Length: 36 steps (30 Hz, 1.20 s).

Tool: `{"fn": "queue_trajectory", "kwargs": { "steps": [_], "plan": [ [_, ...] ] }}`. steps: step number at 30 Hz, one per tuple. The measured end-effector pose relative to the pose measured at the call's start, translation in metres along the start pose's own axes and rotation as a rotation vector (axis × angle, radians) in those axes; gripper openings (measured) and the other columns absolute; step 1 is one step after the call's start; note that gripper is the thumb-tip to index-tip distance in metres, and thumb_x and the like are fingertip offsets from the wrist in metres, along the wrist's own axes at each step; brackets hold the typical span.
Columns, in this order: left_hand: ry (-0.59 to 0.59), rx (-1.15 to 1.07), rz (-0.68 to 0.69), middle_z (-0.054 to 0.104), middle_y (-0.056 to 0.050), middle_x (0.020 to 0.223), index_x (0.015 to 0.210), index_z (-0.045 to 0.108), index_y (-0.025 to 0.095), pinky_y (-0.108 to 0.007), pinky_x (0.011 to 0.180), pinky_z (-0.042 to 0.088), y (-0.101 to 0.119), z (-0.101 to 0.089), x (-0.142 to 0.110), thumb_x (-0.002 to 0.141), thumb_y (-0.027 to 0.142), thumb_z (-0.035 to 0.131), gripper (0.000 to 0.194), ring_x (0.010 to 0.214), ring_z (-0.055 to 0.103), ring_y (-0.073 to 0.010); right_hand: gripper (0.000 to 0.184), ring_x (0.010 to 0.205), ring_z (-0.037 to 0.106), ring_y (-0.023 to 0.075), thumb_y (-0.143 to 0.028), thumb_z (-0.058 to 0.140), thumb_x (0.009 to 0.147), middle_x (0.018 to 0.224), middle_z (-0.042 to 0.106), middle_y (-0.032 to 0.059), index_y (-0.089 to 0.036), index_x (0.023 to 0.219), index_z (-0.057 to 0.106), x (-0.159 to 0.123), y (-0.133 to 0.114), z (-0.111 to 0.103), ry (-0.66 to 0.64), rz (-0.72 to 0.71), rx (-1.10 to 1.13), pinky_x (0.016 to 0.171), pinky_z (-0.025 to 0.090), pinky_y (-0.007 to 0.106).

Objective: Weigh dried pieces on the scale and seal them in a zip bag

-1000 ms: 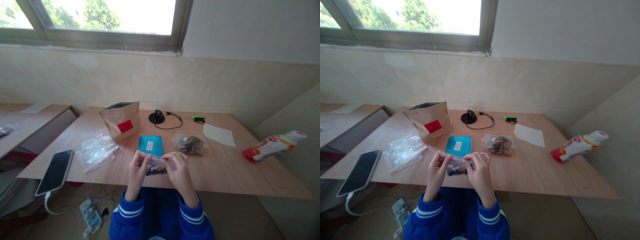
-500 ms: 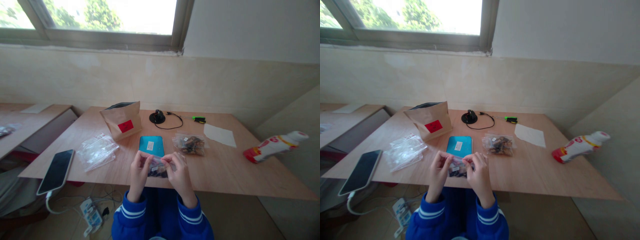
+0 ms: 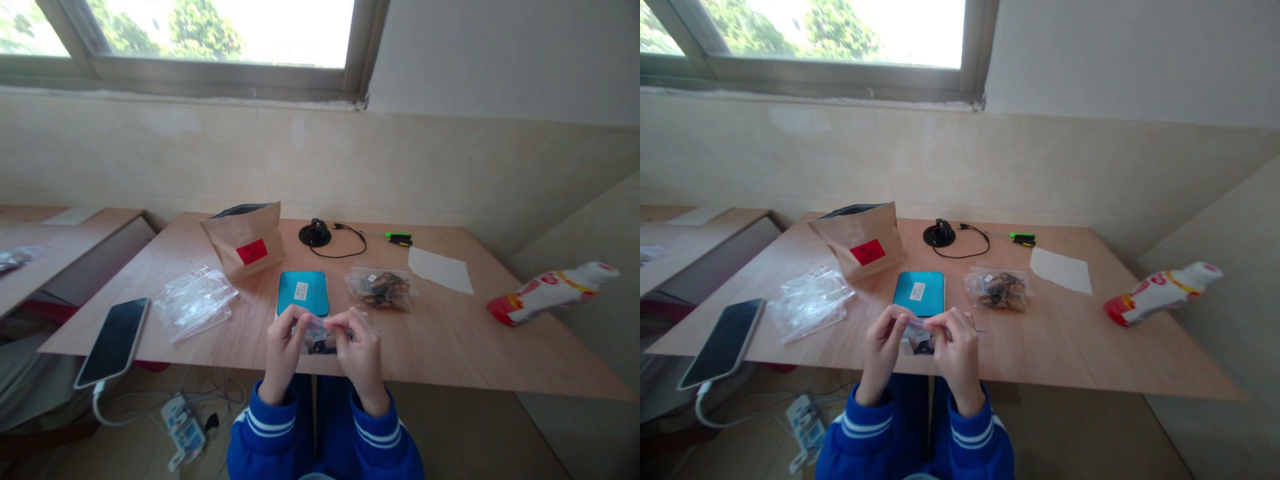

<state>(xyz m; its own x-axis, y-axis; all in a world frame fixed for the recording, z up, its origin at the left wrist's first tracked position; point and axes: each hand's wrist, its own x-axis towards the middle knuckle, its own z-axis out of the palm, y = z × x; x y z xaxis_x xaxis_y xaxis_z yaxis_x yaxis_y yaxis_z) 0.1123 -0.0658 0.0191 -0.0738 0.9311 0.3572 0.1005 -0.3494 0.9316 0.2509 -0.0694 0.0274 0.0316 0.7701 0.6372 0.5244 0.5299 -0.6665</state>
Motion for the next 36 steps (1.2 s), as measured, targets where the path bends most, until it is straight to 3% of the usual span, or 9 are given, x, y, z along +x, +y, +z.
{"fn": "queue_trajectory", "kwargs": {
  "steps": [6,13,17,23,30,36],
  "plan": [
    [0.134,0.092,0.016,0.056,0.001,0.066,0.071,0.055,0.019,-0.023,0.06,0.042,-0.002,0.004,-0.002,0.09,0.036,0.055,0.025,0.062,0.053,-0.0117,0.01,0.073,0.06,0.0179,-0.025,0.058,0.091,0.078,0.069,0.002,-0.021,0.082,0.061,0.002,-0.006,0.003,-0.148,0.028,-0.013,0.07,0.042,0.031],
    [0.09,0.195,0.149,0.052,0.001,0.067,0.066,0.05,0.02,-0.023,0.061,0.04,0.001,0.007,0.0,0.091,0.029,0.053,0.026,0.064,0.051,-0.0118,0.02,0.066,0.057,0.0161,-0.018,0.051,0.093,0.068,0.064,0.0002,-0.021,0.074,0.056,0.002,-0.009,0.014,-0.055,-0.041,-0.049,0.066,0.039,0.03],
    [0.129,0.235,0.159,0.051,0.001,0.067,0.067,0.05,0.02,-0.023,0.061,0.04,0.001,0.01,0.0,0.092,0.028,0.051,0.026,0.063,0.05,-0.0117,0.021,0.065,0.055,0.0161,-0.019,0.054,0.092,0.067,0.064,-0.0005,-0.021,0.072,0.056,0.005,-0.01,0.012,-0.051,-0.022,-0.045,0.066,0.037,0.03],
    [0.344,0.229,0.081,0.048,0.003,0.063,0.069,0.047,0.02,-0.024,0.062,0.038,-0.005,0.001,0.004,0.094,0.034,0.048,0.029,0.061,0.048,-0.0115,0.016,0.076,0.057,0.0188,-0.031,0.061,0.09,0.076,0.069,0.0001,-0.022,0.077,0.064,0.006,0.016,-0.004,-0.166,-0.014,-0.144,0.074,0.036,0.033],
    [0.36,0.154,0.003,0.052,0.002,0.064,0.067,0.048,0.02,-0.024,0.065,0.039,-0.007,0.0,0.012,0.094,0.044,0.047,0.036,0.064,0.051,-0.0118,0.028,0.068,0.053,0.0174,-0.032,0.052,0.095,0.068,0.063,0.0003,-0.02,0.07,0.058,0.007,0.037,-0.01,-0.034,-0.043,-0.21,0.071,0.035,0.033],
    [0.408,-0.042,-0.027,0.047,0.004,0.061,0.067,0.044,0.019,-0.022,0.06,0.038,-0.007,0.01,0.021,0.094,0.045,0.047,0.037,0.059,0.046,-0.0096,0.024,0.073,0.059,0.0186,-0.041,0.057,0.09,0.075,0.066,0.0028,-0.02,0.078,0.064,0.011,0.046,-0.011,0.019,0.117,-0.003,0.073,0.043,0.032]
  ]
}}
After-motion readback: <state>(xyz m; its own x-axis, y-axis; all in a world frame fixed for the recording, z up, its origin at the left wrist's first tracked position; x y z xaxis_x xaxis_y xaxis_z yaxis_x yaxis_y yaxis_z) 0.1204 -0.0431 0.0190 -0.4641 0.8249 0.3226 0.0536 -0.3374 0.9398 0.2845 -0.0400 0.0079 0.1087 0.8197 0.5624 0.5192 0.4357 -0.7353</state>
